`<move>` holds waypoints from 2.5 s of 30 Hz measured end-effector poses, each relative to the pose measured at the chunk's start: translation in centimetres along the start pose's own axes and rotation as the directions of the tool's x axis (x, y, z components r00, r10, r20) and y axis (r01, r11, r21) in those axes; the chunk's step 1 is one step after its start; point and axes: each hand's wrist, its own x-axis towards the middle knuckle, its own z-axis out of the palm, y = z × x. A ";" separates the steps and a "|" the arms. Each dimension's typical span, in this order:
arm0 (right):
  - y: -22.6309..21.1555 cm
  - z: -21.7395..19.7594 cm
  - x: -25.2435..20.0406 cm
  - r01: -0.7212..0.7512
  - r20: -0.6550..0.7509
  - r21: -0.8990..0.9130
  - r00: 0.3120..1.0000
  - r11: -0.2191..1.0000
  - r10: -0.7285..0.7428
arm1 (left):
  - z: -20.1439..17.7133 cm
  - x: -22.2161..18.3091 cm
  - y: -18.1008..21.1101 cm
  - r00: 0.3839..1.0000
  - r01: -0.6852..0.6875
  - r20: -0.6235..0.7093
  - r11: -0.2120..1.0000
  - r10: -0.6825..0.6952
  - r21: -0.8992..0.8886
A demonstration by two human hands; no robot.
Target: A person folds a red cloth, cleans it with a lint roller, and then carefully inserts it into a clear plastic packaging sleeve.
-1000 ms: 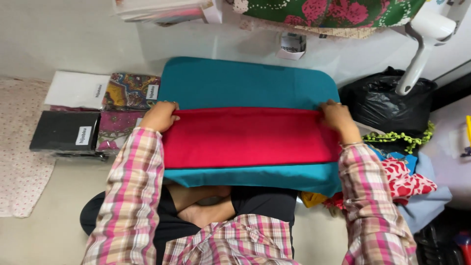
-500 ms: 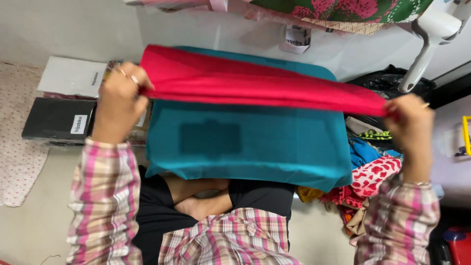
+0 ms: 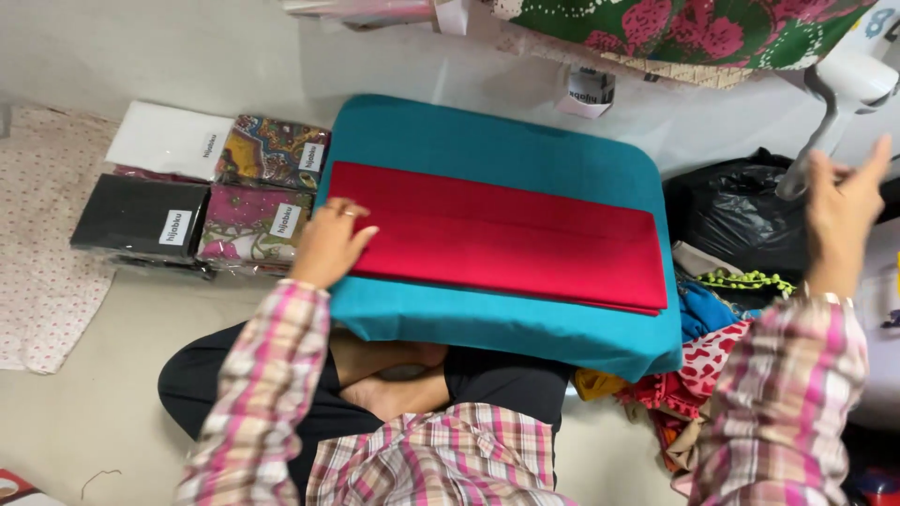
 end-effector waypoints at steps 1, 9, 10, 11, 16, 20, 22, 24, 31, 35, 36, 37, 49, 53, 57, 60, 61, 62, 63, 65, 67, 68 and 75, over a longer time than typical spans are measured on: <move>0.0 0.8 1.2 0.088 0.045 -0.141 0.996 0.986 -0.083 | 1.2 0.5 0.5 0.999 -0.003 -0.038 1.000 0.003 -0.010; -6.5 4.7 -2.1 0.352 -0.485 -0.132 0.792 0.927 -0.370 | 5.9 -0.3 -0.8 0.997 0.074 -0.052 0.971 -0.064 0.228; -8.7 4.8 -4.2 0.406 -0.553 0.001 0.762 0.914 -0.338 | 6.1 -0.4 -0.8 0.995 0.078 -0.070 0.979 -0.066 0.190; -10.8 5.9 -6.6 0.409 -0.551 0.002 0.762 0.913 -0.341 | 6.0 -0.6 -0.9 0.995 0.082 -0.071 0.979 -0.070 0.188; -24.3 11.9 -19.6 0.523 0.091 0.004 0.849 0.852 -0.521 | 6.4 -1.2 -1.8 0.984 0.029 -0.172 0.992 -0.050 -0.121; -33.7 17.6 -28.6 0.632 0.628 -0.042 0.619 0.774 -0.472 | 6.5 -1.4 -2.4 0.971 -0.016 -0.235 0.972 -0.040 -0.233; -35.5 23.2 -30.9 0.717 0.474 -0.070 0.636 0.694 -0.609 | 6.6 -1.3 -2.5 0.957 -0.046 -0.288 0.960 -0.037 -0.275; -37.3 27.4 -30.4 0.689 0.465 -0.072 0.663 0.721 -0.587 | 6.5 -1.4 -2.5 0.956 -0.046 -0.293 0.964 -0.034 -0.262; -37.6 25.2 -33.5 0.696 0.412 -0.150 0.690 0.703 -0.595 | 5.6 -1.8 -1.5 0.969 0.022 -0.230 0.964 -0.086 -0.265; -35.9 16.3 -37.2 0.709 0.544 -0.198 0.654 0.677 -0.525 | 7.6 -0.7 -2.5 0.988 0.057 -0.141 0.996 -0.067 -0.074; -35.9 14.9 -37.1 0.705 0.597 -0.194 0.637 0.682 -0.488 | 7.9 -0.6 -2.3 0.989 0.083 -0.125 0.994 -0.074 0.073; -35.8 13.6 -37.0 0.701 0.647 -0.190 0.616 0.687 -0.449 | 8.3 -0.5 -2.1 0.990 0.105 -0.110 0.970 -0.083 0.219; -31.7 17.2 -28.4 0.510 0.674 -0.379 0.724 0.772 -0.148 | 8.4 -0.6 -2.1 0.988 0.103 -0.133 0.964 -0.072 0.246; -33.8 7.7 -32.5 0.488 0.763 -0.374 0.645 0.789 -0.038 | 6.7 -1.1 -0.8 0.992 0.117 -0.072 0.965 -0.103 0.234; -31.3 7.7 -31.5 0.514 0.782 -0.432 0.622 0.741 0.025 | 5.8 -1.1 -0.3 0.991 0.131 -0.025 0.968 -0.129 0.214; -27.7 13.1 -27.2 0.490 0.678 -0.470 0.733 0.734 -0.055 | 5.3 -1.1 -0.2 0.990 0.135 -0.002 0.968 -0.138 0.211; -26.5 15.1 -25.3 0.465 0.614 -0.485 0.784 0.741 -0.090 | 5.3 -1.1 -0.1 0.990 0.136 0.010 0.968 -0.141 0.211; -26.7 15.8 -24.3 0.463 0.614 -0.485 0.785 0.742 -0.088 | 5.2 -1.2 0.0 0.990 0.135 0.012 0.968 -0.141 0.213; -27.0 16.5 -23.3 0.405 0.606 -0.478 0.794 0.779 -0.041 | 5.1 -1.1 0.1 0.989 0.141 0.018 0.965 -0.149 0.221; -27.3 16.8 -22.8 0.345 0.599 -0.468 0.801 0.814 0.005 | 4.9 -1.1 0.1 0.987 0.148 0.023 0.961 -0.157 0.232; -27.2 15.8 -24.1 0.385 0.593 -0.477 0.805 0.790 -0.034 | 5.1 -1.0 0.1 0.987 0.149 0.031 0.961 -0.161 0.233; -28.1 13.7 -25.7 0.383 0.592 -0.478 0.805 0.790 -0.032 | 5.0 -1.1 0.1 0.987 0.147 0.032 0.961 -0.159 0.234; -28.2 4.0 -31.5 0.373 0.714 -0.558 0.671 0.741 0.200 | 5.0 -1.2 0.0 0.988 0.143 0.017 0.961 -0.151 0.235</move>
